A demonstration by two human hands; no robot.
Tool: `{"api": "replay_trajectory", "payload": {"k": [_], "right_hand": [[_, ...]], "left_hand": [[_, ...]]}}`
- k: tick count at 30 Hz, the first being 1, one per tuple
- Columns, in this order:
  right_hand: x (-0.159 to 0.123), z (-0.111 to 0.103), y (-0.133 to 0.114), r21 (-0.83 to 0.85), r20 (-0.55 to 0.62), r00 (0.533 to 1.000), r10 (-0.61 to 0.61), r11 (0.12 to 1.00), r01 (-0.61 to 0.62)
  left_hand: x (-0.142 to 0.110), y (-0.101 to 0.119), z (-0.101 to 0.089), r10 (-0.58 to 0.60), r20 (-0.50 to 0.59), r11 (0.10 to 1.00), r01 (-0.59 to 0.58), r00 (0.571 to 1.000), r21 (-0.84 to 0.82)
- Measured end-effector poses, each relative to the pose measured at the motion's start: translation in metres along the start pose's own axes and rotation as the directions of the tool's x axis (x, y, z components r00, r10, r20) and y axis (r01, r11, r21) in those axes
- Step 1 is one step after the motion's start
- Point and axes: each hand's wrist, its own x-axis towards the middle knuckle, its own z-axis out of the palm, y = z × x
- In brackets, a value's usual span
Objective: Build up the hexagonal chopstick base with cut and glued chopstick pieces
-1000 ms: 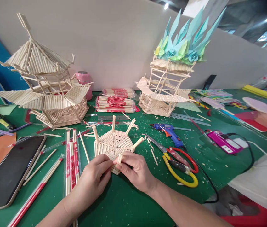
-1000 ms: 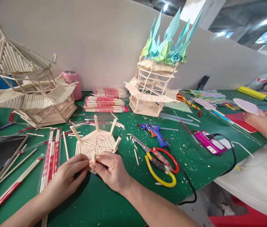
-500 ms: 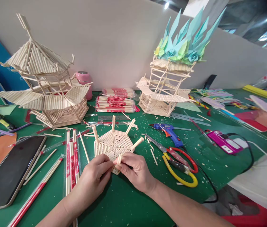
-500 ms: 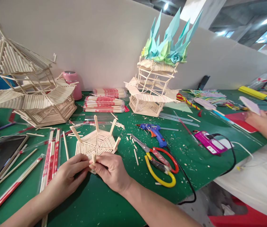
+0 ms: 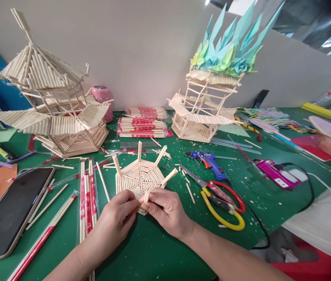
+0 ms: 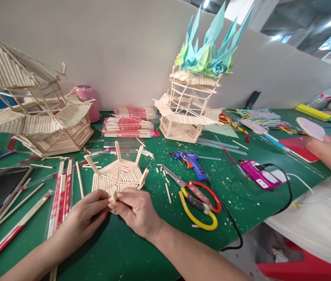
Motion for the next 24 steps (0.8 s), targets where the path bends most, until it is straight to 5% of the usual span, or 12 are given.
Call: {"api": "replay_trajectory", "payload": {"k": [24], "right_hand": [[-0.0006,0.0013,-0.0034,-0.018,0.005,1.000,0.011,1.000,-0.011]], "left_hand": [[-0.0001,0.0007,-0.0009,-0.001,-0.004,1.000,0.001,1.000,-0.004]]}}
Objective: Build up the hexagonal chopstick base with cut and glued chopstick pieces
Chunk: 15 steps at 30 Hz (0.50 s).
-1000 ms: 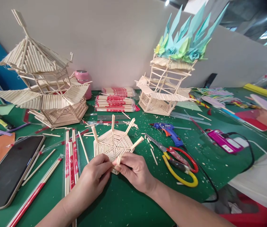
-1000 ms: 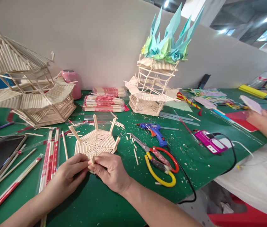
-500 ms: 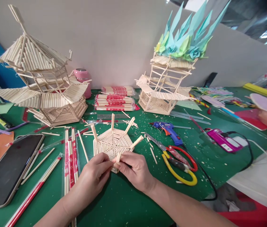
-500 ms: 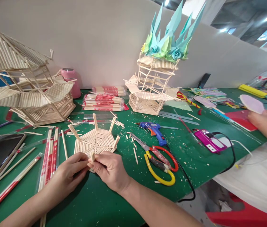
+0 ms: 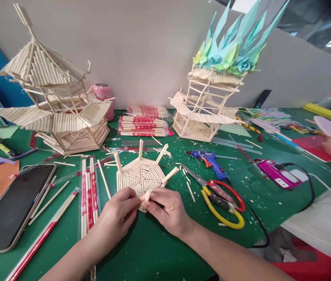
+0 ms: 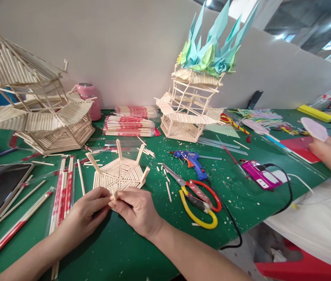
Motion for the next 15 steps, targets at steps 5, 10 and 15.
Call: {"api": "replay_trajectory", "payload": {"k": [5,10,15], "right_hand": [[0.0000,-0.0002,0.0007,-0.010,0.012,1.000,-0.010,1.000,0.010],[0.0008,-0.0004,0.0027,-0.036,0.019,1.000,-0.019,0.999,0.020],[0.0007,-0.0003,0.0014,-0.030,0.012,1.000,-0.027,0.999,0.028]], "left_hand": [[0.0002,-0.0015,0.0009,-0.003,0.011,1.000,0.003,1.000,0.009],[0.0001,-0.0027,0.0012,0.005,0.004,1.000,-0.005,1.000,-0.007],[-0.0009,-0.0026,0.0027,0.008,-0.002,1.000,-0.008,1.000,-0.007]]}}
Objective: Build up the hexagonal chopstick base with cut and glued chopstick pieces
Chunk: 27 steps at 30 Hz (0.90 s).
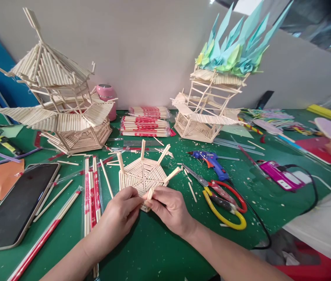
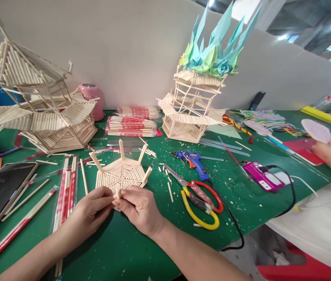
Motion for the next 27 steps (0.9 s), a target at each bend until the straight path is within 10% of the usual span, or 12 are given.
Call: {"api": "replay_trajectory", "payload": {"k": [27], "right_hand": [[-0.0010,0.0016,0.0009,0.014,0.002,1.000,0.010,1.000,-0.010]], "left_hand": [[0.0018,0.0016,-0.0006,-0.016,0.003,1.000,0.016,1.000,-0.009]]}}
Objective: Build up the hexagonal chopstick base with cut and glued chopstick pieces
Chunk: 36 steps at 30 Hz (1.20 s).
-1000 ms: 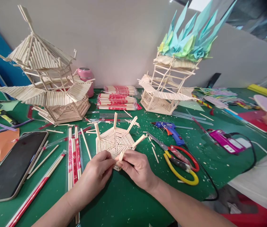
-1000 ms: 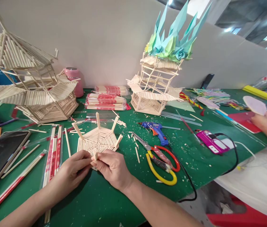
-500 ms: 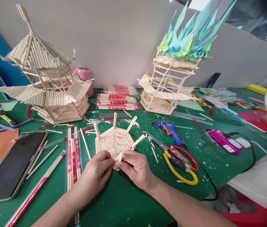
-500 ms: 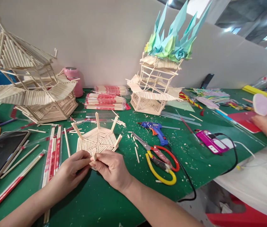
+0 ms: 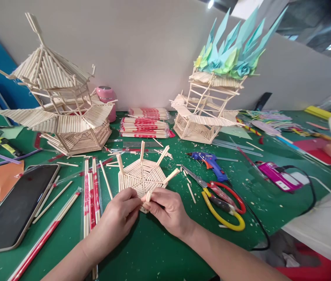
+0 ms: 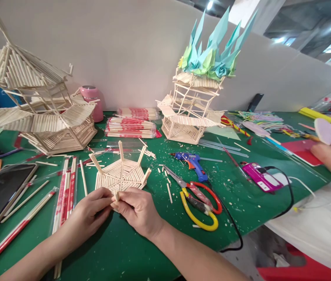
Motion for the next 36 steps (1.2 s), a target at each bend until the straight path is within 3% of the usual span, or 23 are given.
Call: {"api": "replay_trajectory", "payload": {"k": [3,9,13,19,36], "right_hand": [[0.000,0.000,-0.001,0.004,0.000,1.000,-0.006,1.000,0.006],[0.000,-0.001,0.000,0.016,-0.017,1.000,-0.019,1.000,0.019],[-0.001,0.000,0.001,0.049,-0.021,0.999,-0.029,0.998,0.030],[-0.003,0.002,0.004,0.057,-0.032,0.999,-0.008,0.998,0.010],[-0.003,-0.012,0.001,0.085,-0.066,0.995,0.073,0.994,-0.067]], "left_hand": [[0.001,0.001,-0.001,-0.009,-0.009,1.000,0.009,1.000,-0.026],[0.004,0.017,-0.017,-0.036,-0.168,0.978,0.001,0.985,-0.208],[0.017,0.030,-0.030,0.033,-0.063,0.961,-0.049,0.997,-0.273],[0.035,0.037,-0.037,0.062,0.056,0.970,-0.047,0.996,-0.238],[0.031,0.036,-0.038,0.093,0.059,0.972,-0.077,0.994,-0.222]]}}
